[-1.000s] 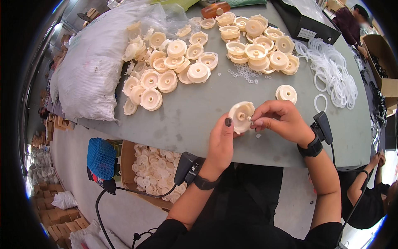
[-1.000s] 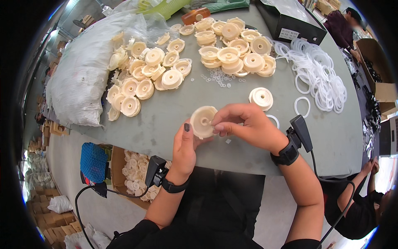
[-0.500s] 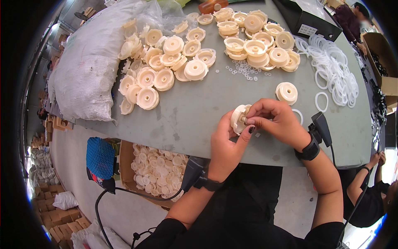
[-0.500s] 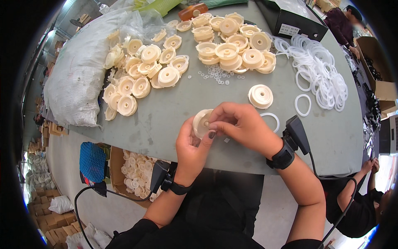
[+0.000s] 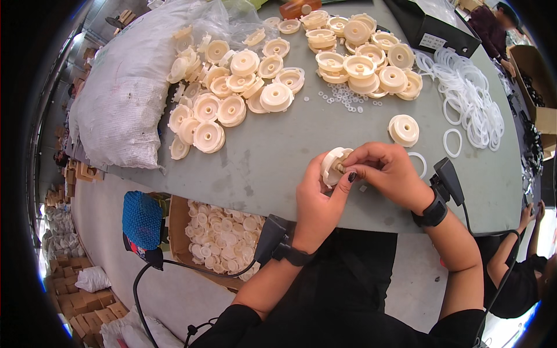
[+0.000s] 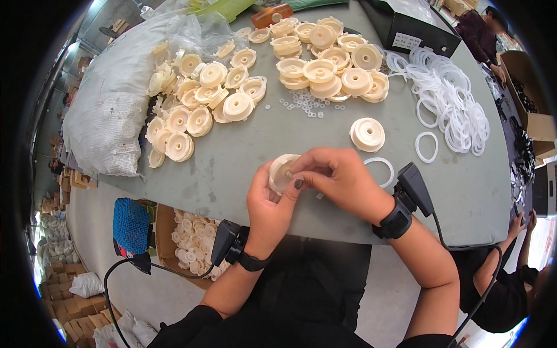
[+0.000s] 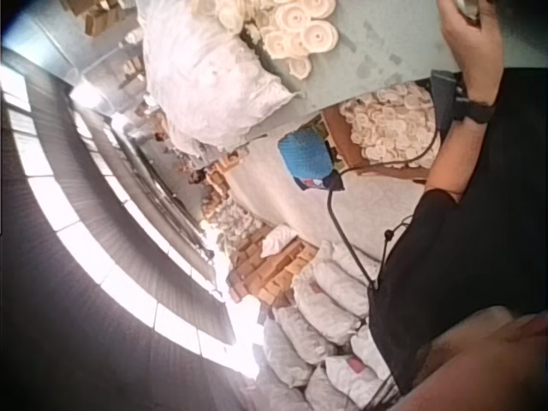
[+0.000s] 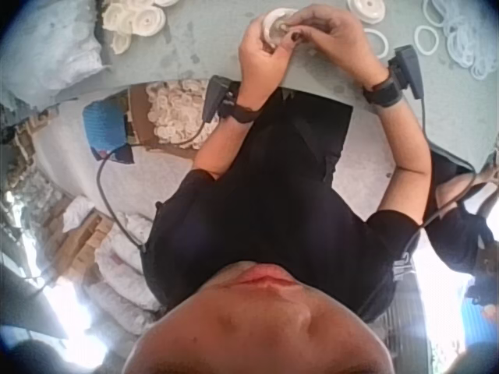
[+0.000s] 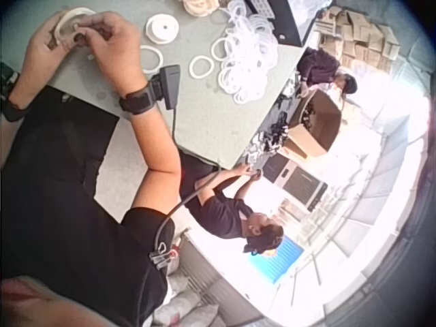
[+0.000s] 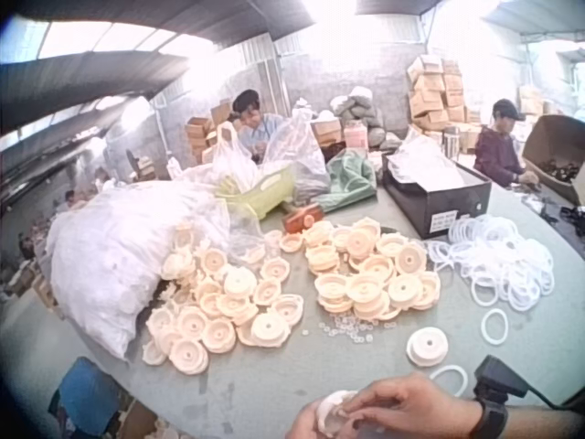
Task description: Assembling small white plastic components by hand, inserting small metal or plastic pins into circular plastic bases.
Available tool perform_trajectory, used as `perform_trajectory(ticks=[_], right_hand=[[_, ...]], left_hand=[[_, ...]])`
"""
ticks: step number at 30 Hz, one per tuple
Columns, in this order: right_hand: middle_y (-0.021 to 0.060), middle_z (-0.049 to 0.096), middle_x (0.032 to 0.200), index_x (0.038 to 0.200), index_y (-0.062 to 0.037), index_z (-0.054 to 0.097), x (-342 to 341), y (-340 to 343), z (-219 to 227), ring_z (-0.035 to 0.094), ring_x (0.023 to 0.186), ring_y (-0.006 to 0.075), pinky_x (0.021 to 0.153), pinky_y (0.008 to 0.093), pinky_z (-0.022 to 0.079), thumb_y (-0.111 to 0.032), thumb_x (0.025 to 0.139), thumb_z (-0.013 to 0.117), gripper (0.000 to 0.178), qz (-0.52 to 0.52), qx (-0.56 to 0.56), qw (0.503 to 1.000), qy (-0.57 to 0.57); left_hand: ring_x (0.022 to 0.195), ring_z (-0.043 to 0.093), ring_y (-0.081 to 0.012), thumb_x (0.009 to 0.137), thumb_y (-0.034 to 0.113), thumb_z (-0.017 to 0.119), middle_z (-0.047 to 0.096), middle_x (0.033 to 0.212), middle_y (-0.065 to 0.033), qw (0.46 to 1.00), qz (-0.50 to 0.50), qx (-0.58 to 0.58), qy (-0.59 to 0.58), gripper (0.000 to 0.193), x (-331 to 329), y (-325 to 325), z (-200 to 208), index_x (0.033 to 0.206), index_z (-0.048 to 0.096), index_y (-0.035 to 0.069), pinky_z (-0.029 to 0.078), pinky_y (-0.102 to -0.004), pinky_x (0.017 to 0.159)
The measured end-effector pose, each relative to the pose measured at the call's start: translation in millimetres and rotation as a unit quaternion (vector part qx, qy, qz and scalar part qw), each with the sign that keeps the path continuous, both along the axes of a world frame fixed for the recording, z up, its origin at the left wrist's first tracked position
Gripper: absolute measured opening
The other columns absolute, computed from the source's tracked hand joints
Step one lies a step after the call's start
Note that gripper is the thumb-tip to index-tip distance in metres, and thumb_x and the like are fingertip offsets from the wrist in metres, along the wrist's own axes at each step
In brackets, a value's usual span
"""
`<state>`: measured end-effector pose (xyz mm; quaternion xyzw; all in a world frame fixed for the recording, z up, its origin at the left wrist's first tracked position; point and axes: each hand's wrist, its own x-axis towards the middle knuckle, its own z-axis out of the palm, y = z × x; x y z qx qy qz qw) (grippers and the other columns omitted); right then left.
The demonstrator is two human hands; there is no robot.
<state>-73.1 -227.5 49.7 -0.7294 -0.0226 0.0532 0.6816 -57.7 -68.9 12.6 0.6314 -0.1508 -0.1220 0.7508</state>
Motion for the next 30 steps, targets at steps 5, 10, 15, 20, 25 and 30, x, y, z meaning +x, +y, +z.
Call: perform_trajectory(ticks=[5, 10, 15, 20, 25, 30], right_hand=[[0.0060, 0.066, 0.086, 0.095, 0.0040, 0.062, 1, -1, 0, 0.063, 0.076, 0.0102, 0.071, 0.0235, 0.052, 0.000, 0.085, 0.058, 0.012, 0.005, 0.017, 1.000, 0.016], [0.0066, 0.066, 0.084, 0.094, 0.0030, 0.062, 0, 2, -8, 0.063, 0.075, 0.0107, 0.069, 0.0238, 0.051, 0.001, 0.084, 0.058, 0.011, -0.012, -0.023, 0.999, -0.037], [0.0075, 0.065, 0.081, 0.092, 0.0031, 0.061, 1, 3, -7, 0.063, 0.073, 0.0117, 0.066, 0.0243, 0.051, 0.001, 0.083, 0.058, 0.010, -0.017, -0.038, 0.999, -0.031], [0.0086, 0.065, 0.080, 0.091, 0.0034, 0.059, -1, 7, -12, 0.064, 0.073, 0.0124, 0.065, 0.0248, 0.051, 0.001, 0.083, 0.058, 0.009, -0.044, -0.055, 0.997, -0.035], [0.0077, 0.065, 0.084, 0.093, 0.0033, 0.058, -2, 8, -11, 0.064, 0.075, 0.0120, 0.066, 0.0242, 0.051, 0.000, 0.084, 0.058, 0.010, -0.050, -0.044, 0.997, -0.029], [0.0060, 0.065, 0.086, 0.095, 0.0029, 0.059, 4, -1, -16, 0.062, 0.074, 0.0105, 0.068, 0.0225, 0.051, -0.002, 0.086, 0.058, 0.010, 0.005, 0.052, 0.998, 0.021]], left_hand=[[0.101, 0.055, -0.0141, 0.090, 0.014, 0.059, 0.055, 0.111, -0.0098, 1.000, 0.008, -0.002, 0.000, 0.038, 0, 0, 4, 0.120, 0.044, -0.004, 0.047, -0.0277, 0.087], [0.101, 0.055, -0.0140, 0.091, 0.014, 0.058, 0.055, 0.111, -0.0101, 0.999, 0.006, -0.030, 0.013, 0.037, -1, -1, 3, 0.119, 0.044, -0.005, 0.047, -0.0268, 0.085], [0.098, 0.057, -0.0142, 0.091, 0.013, 0.056, 0.056, 0.109, -0.0101, 0.997, 0.002, 0.064, -0.036, 0.035, -1, 2, 0, 0.119, 0.045, -0.005, 0.048, -0.0260, 0.083], [0.084, 0.061, -0.0159, 0.091, 0.014, 0.055, 0.062, 0.098, -0.0133, 0.991, 0.037, 0.080, -0.097, 0.034, 0, -2, -7, 0.118, 0.046, -0.004, 0.050, -0.0279, 0.069], [0.088, 0.059, -0.0143, 0.092, 0.014, 0.055, 0.060, 0.103, -0.0117, 0.992, 0.016, 0.103, -0.071, 0.035, 2, 1, 0, 0.119, 0.046, -0.005, 0.049, -0.0272, 0.075], [0.085, 0.062, -0.0157, 0.090, 0.011, 0.057, 0.061, 0.101, -0.0121, 0.997, 0.008, 0.048, -0.062, 0.035, 1, -1, -2, 0.119, 0.046, -0.004, 0.052, -0.0274, 0.073]])
